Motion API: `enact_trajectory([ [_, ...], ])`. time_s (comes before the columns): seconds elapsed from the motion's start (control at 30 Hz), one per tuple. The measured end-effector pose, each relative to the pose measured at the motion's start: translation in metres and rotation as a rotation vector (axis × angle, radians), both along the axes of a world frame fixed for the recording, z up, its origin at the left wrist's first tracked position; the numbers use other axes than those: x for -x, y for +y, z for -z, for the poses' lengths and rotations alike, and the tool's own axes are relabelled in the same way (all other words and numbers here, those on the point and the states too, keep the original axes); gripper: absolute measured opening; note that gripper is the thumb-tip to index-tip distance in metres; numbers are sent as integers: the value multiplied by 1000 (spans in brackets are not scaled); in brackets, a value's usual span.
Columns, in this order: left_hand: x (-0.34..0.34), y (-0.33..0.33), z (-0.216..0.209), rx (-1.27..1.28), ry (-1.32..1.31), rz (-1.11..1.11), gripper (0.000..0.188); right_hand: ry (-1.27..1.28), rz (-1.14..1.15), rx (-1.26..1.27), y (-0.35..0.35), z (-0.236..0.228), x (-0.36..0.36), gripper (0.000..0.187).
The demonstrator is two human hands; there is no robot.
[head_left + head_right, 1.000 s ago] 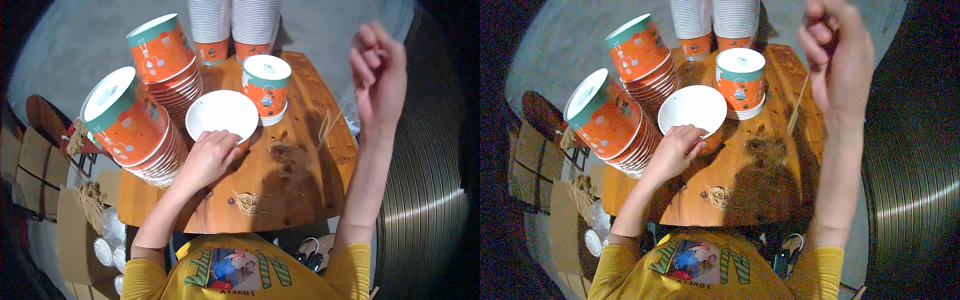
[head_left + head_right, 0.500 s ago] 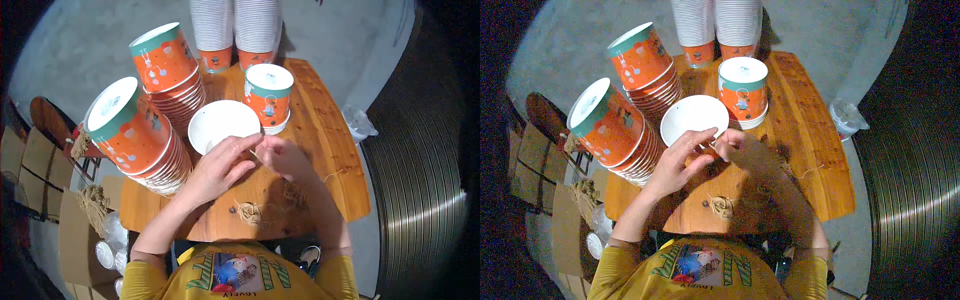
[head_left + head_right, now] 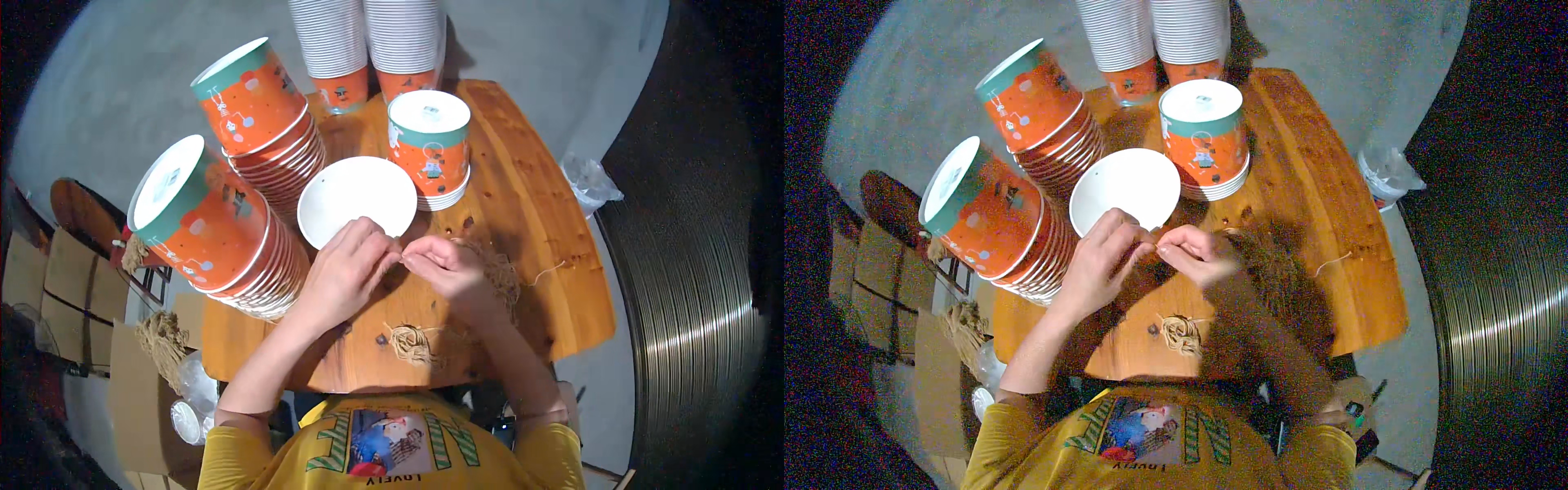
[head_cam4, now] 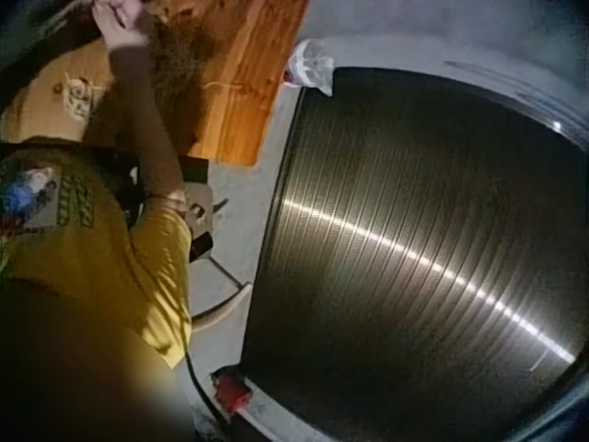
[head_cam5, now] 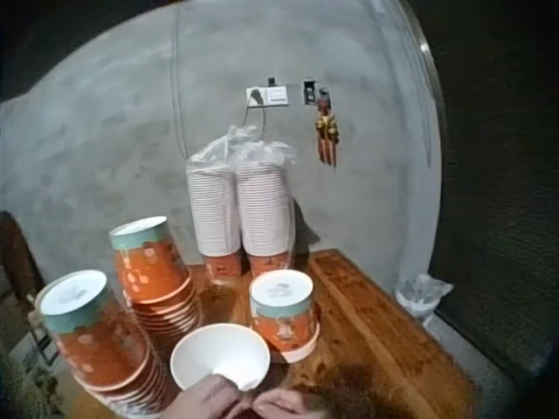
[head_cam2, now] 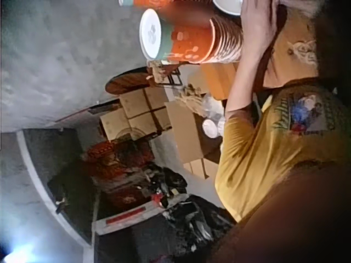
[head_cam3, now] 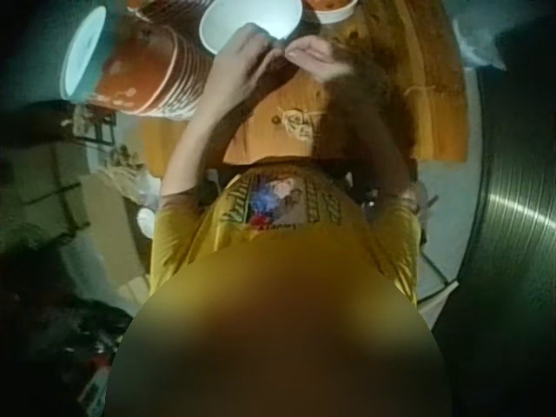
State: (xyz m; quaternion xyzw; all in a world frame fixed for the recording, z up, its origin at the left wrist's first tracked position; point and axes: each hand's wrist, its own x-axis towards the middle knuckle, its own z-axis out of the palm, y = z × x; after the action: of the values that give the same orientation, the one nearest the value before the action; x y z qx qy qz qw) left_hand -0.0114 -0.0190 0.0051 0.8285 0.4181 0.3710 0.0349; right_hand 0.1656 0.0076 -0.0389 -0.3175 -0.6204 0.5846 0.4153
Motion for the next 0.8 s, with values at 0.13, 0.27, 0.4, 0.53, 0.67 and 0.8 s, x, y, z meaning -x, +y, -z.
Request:
enact_trajectory([
  [0.13,-1,2,0,-3,41,-53,12,212,113,3,-5,10,6,5],
  [0.27,4,10,3,99,-11,-85,14,90,188,-20,0,24,3,7],
  [0.4,1,11,4,279,-107,-101,17,9,323,-124,5,35,11,10],
  [0.53,0,11,-1,406,-18,-141,26,-135,402,-106,1,24,15,12],
  [0.67,0,11,-1,414,-18,-155,29,-132,397,-109,0,20,16,12],
  [0.8,0,12,-1,407,-4,-150,30,-113,393,-126,0,17,16,11],
])
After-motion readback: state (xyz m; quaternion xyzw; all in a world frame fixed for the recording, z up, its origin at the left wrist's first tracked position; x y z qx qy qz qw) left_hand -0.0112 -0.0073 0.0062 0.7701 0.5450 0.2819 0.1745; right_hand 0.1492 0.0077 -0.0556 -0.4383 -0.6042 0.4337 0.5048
